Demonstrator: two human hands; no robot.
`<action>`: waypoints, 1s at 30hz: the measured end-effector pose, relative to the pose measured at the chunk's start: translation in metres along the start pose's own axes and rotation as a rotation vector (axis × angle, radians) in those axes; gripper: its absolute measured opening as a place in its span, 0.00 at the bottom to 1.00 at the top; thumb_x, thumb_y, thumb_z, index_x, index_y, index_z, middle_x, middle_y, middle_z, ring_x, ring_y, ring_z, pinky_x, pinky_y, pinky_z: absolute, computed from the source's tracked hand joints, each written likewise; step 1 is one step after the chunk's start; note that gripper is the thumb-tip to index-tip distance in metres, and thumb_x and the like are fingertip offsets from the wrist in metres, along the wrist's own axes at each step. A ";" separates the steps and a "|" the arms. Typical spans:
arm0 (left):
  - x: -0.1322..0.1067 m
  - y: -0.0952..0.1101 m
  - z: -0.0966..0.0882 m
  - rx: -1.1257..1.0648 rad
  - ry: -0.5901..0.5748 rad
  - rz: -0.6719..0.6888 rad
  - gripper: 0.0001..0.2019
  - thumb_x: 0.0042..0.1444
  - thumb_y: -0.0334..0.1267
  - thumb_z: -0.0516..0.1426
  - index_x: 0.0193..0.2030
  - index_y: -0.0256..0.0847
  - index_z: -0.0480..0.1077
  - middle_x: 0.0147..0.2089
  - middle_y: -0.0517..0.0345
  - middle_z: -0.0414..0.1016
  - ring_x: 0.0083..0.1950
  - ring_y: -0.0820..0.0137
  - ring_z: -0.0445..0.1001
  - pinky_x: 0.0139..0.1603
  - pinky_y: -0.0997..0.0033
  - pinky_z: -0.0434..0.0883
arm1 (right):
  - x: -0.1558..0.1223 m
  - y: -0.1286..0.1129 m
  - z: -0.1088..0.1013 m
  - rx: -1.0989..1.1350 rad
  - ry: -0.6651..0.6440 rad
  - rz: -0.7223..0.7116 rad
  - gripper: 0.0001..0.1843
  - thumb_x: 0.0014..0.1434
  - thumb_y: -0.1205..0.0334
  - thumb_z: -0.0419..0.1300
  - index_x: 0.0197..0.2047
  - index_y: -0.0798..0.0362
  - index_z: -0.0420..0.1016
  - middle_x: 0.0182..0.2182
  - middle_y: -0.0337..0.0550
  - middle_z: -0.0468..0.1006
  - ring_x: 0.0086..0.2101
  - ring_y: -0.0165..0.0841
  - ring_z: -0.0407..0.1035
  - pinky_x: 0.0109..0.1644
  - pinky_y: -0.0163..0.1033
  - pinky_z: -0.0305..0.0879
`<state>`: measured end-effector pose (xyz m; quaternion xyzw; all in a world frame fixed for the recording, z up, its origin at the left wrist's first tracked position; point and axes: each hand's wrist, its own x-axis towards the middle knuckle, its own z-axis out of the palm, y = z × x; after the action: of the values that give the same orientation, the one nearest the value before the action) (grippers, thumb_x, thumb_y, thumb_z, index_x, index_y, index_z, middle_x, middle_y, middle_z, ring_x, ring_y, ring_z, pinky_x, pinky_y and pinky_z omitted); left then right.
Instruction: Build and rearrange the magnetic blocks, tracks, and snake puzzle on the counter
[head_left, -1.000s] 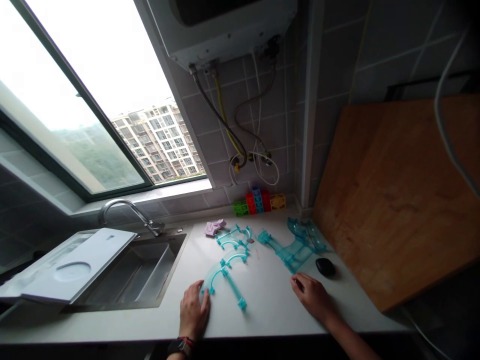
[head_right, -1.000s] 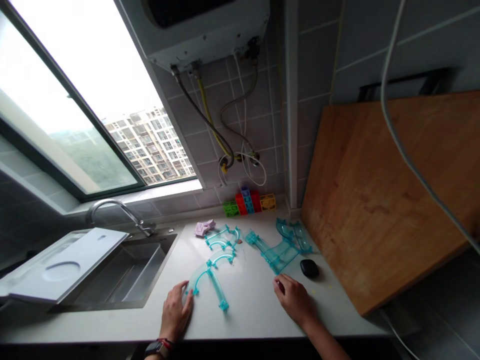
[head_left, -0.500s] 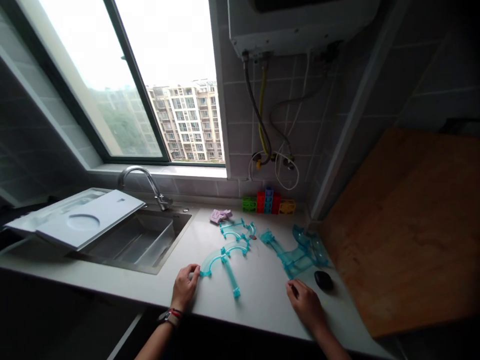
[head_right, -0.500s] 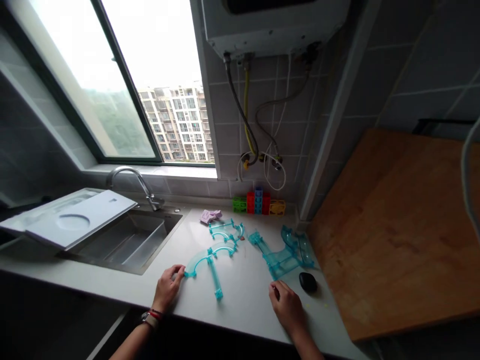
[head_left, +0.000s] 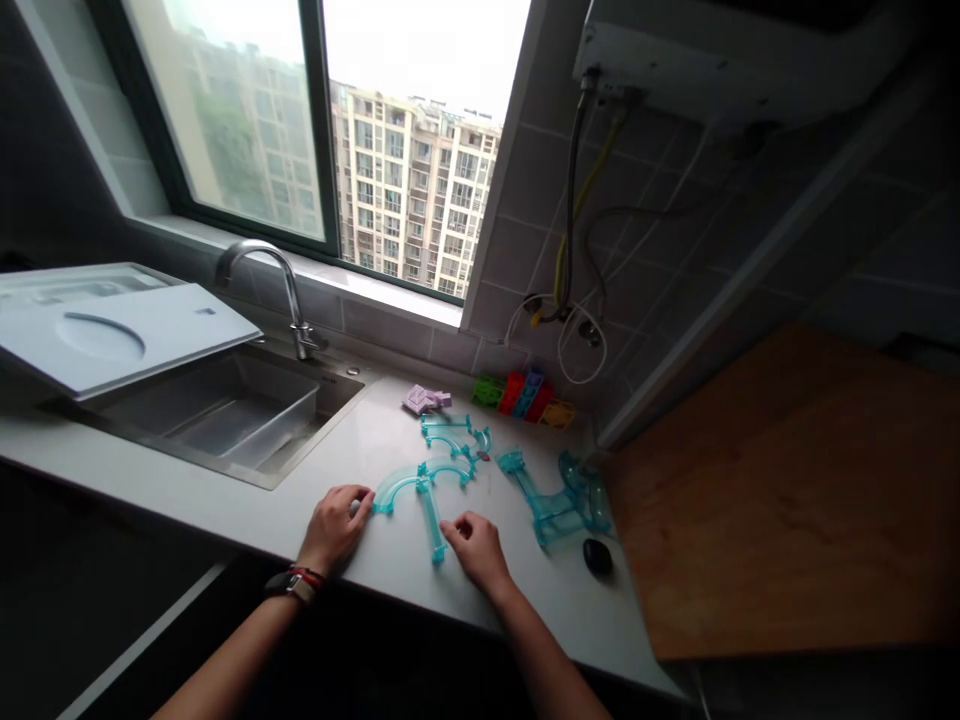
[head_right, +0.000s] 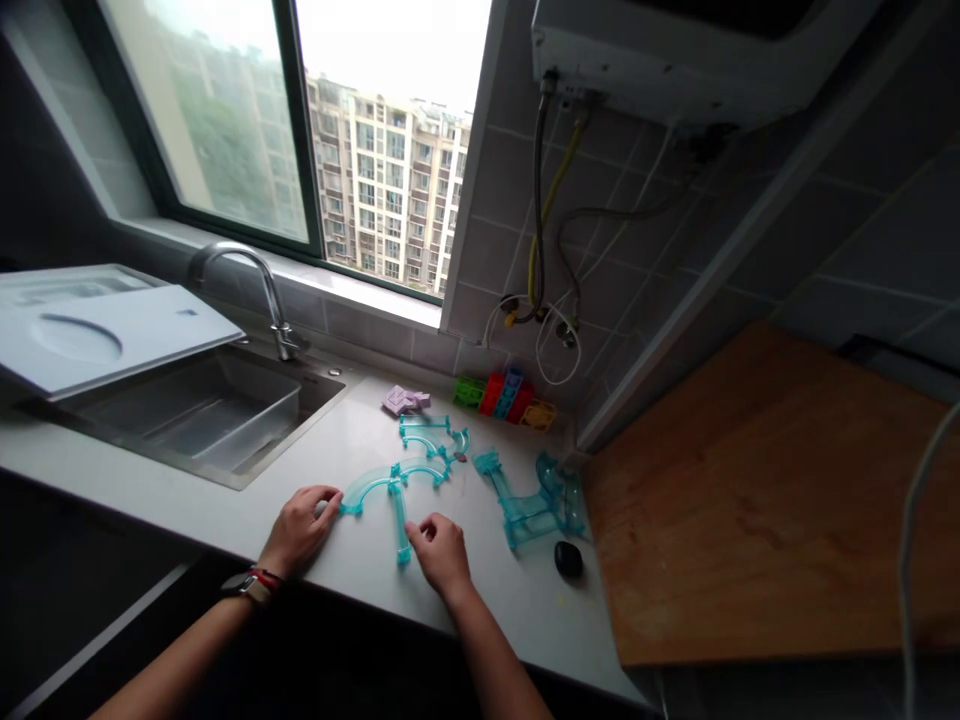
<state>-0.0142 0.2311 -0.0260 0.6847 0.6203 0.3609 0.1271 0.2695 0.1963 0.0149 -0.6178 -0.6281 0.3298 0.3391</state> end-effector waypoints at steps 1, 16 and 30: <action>0.000 -0.002 0.001 -0.007 -0.003 0.001 0.18 0.67 0.52 0.52 0.42 0.41 0.76 0.44 0.49 0.81 0.50 0.55 0.75 0.55 0.57 0.70 | 0.002 -0.003 0.007 -0.011 -0.007 0.014 0.17 0.57 0.48 0.65 0.26 0.52 0.75 0.22 0.37 0.74 0.25 0.32 0.68 0.32 0.34 0.60; -0.004 -0.007 0.006 0.008 -0.014 0.160 0.20 0.69 0.52 0.49 0.51 0.41 0.75 0.52 0.47 0.80 0.53 0.57 0.76 0.57 0.59 0.70 | -0.074 0.021 -0.006 0.009 -0.011 0.017 0.15 0.58 0.56 0.61 0.24 0.52 0.64 0.24 0.33 0.64 0.27 0.29 0.60 0.33 0.34 0.57; -0.009 0.015 -0.001 0.062 -0.393 0.671 0.29 0.66 0.54 0.56 0.72 0.58 0.60 0.77 0.56 0.56 0.73 0.52 0.62 0.70 0.52 0.61 | -0.077 0.039 0.008 -0.007 0.048 -0.074 0.19 0.67 0.53 0.56 0.25 0.51 0.67 0.23 0.35 0.67 0.27 0.31 0.63 0.31 0.35 0.55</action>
<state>-0.0036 0.2195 -0.0192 0.9091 0.3362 0.2256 0.0978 0.2854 0.1201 -0.0234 -0.6031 -0.6432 0.3000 0.3640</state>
